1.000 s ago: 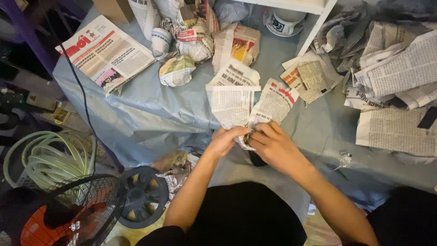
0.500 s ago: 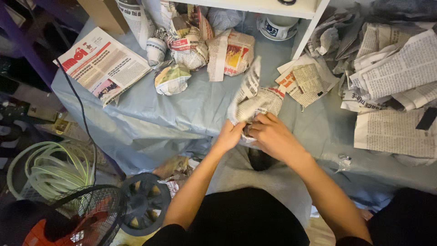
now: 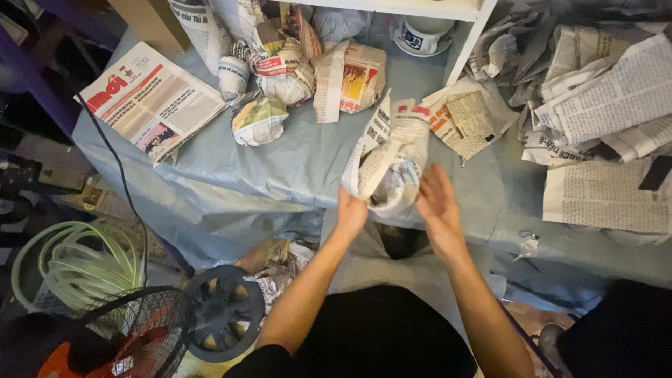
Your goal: The person sits on the floor and wraps a pink plate and a small cup with newspaper. They fold the paper around each item, tuck the edges, and place the wrapped items on the table.
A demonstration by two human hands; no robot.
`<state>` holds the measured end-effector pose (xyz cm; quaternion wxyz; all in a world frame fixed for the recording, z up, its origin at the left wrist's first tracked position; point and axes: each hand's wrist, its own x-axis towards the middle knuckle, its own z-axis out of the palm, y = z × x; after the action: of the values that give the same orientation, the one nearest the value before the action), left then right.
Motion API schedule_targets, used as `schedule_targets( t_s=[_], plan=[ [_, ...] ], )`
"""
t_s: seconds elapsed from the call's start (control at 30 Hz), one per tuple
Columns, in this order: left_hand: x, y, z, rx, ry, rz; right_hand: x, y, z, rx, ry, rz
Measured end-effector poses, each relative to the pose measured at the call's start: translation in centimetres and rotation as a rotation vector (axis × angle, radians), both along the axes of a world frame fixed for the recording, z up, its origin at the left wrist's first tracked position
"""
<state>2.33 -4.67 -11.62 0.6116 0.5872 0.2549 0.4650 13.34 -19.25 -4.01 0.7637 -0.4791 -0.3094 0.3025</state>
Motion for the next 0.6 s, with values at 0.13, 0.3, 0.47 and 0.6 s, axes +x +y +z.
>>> schedule_targets(
  t_s=[0.13, 0.3, 0.47, 0.6],
  plan=[
    [0.8, -1.9, 1.4, -0.002, -0.095, -0.079, 0.8, 1.9, -1.6, -0.169, 0.364, 0.176],
    [0.0, -1.6, 5.0, -0.009, -0.108, -0.137, 0.4, 3.9, -3.3, -0.091, 0.13, 0.084],
    [-0.6, -0.8, 6.4, 0.17, -0.098, -0.12, -0.1, 4.8, -6.3, -0.127, -0.139, 0.001],
    [-0.8, -0.6, 6.8, 0.183, -0.025, -0.123, 0.0, 4.7, -7.0, -0.086, -0.218, -0.004]
  ],
)
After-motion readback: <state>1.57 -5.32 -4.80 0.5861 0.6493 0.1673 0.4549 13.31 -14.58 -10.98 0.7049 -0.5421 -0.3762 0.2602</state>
